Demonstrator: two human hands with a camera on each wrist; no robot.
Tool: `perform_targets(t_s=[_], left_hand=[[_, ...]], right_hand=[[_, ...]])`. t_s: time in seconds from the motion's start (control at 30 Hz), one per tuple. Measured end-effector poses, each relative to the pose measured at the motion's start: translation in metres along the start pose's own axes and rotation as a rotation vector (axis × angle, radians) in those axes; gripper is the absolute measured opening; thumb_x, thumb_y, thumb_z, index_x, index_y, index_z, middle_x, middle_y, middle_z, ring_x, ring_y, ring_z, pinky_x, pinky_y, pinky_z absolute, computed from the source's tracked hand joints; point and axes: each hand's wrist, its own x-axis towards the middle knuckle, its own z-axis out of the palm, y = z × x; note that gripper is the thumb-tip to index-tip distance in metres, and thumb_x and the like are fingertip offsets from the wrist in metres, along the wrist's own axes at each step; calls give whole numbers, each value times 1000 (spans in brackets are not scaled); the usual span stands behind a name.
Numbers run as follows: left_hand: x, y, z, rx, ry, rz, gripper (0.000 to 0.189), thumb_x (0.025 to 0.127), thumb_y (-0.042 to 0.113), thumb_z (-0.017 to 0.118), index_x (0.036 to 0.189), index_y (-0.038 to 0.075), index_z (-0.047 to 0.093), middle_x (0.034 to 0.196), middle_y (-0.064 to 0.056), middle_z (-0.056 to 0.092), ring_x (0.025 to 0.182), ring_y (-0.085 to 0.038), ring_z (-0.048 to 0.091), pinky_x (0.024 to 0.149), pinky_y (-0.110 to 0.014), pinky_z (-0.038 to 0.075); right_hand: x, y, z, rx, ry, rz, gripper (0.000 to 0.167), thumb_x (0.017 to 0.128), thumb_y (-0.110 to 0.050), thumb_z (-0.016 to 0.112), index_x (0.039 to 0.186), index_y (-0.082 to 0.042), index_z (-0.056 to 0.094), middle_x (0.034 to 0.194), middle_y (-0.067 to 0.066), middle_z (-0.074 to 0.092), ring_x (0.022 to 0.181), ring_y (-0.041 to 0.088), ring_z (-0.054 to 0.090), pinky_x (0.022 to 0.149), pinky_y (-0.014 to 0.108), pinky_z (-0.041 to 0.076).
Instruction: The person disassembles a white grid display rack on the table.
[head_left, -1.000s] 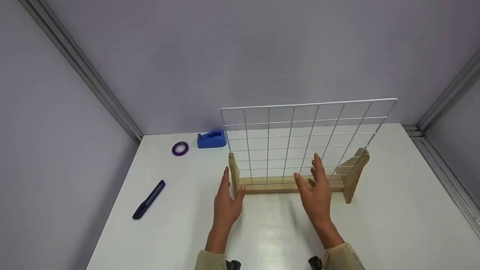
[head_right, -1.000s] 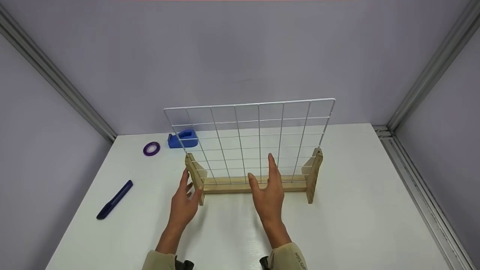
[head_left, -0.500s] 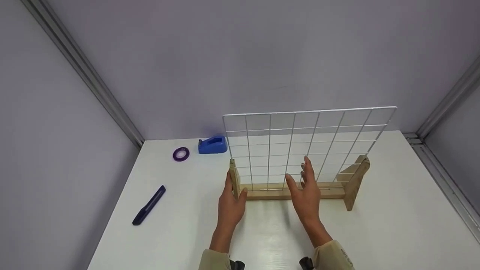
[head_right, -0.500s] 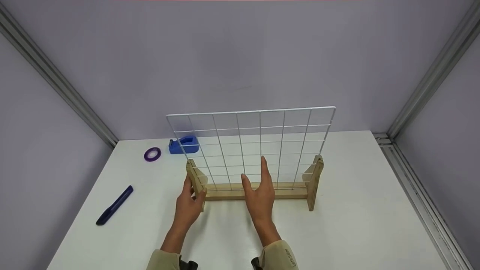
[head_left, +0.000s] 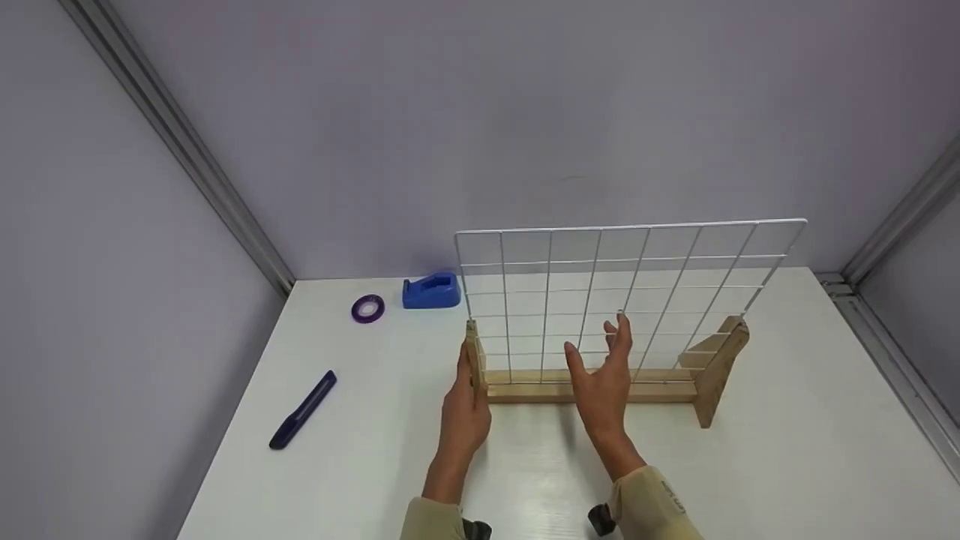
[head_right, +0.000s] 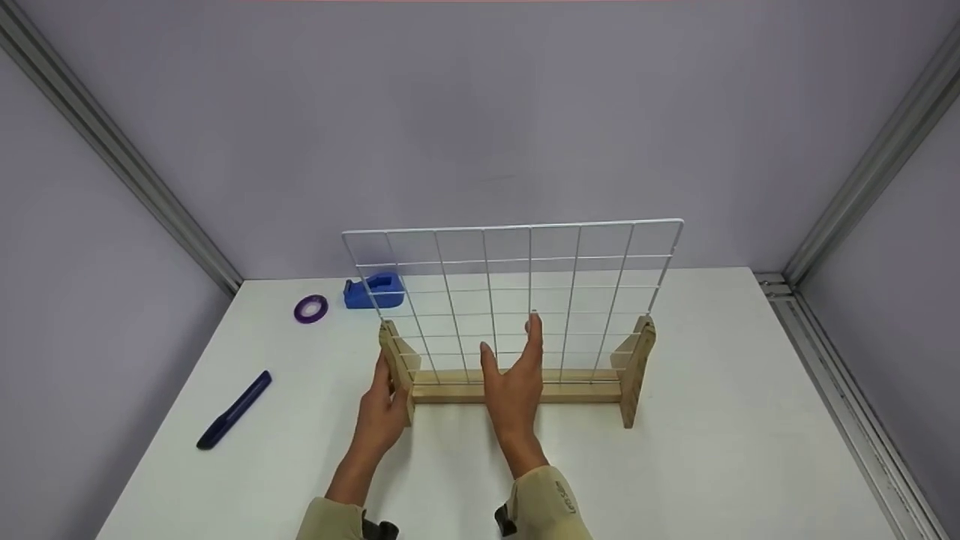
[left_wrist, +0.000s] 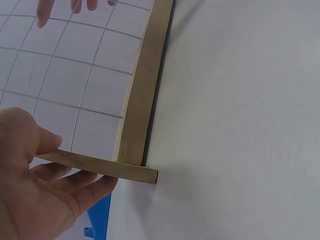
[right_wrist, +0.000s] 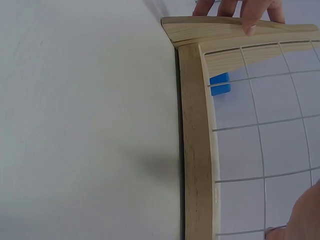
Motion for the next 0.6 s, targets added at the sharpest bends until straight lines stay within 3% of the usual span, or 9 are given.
perform_targets(t_s=[0.13, 0.33, 0.6], left_hand=[[0, -2, 1, -11, -8, -25, 70, 106, 3, 45, 165, 15, 10, 165, -18, 30, 146, -40, 41, 118, -55, 38], [-4, -5, 0, -14, -5, -11, 71, 105, 2, 45, 165, 15, 9, 163, -21, 32, 143, -42, 44, 115, -57, 40], [-3, -4, 0, -14, -18, -8, 71, 106, 4, 45, 165, 18, 7, 163, -22, 33, 142, -43, 44, 115, -58, 41]], right_hand=[[2, 4, 6, -10, 41, -24, 88, 95, -23, 73, 162, -23, 16, 156, 15, 44, 148, 40, 38, 114, 62, 40], [0, 11, 9, -12, 98, -90, 85, 92, -11, 75, 160, -19, 25, 150, 16, 51, 140, 39, 49, 112, 56, 44], [4, 12, 8, -56, 149, -138, 87, 88, -9, 78, 160, -18, 30, 150, 9, 55, 130, 31, 58, 105, 51, 52]])
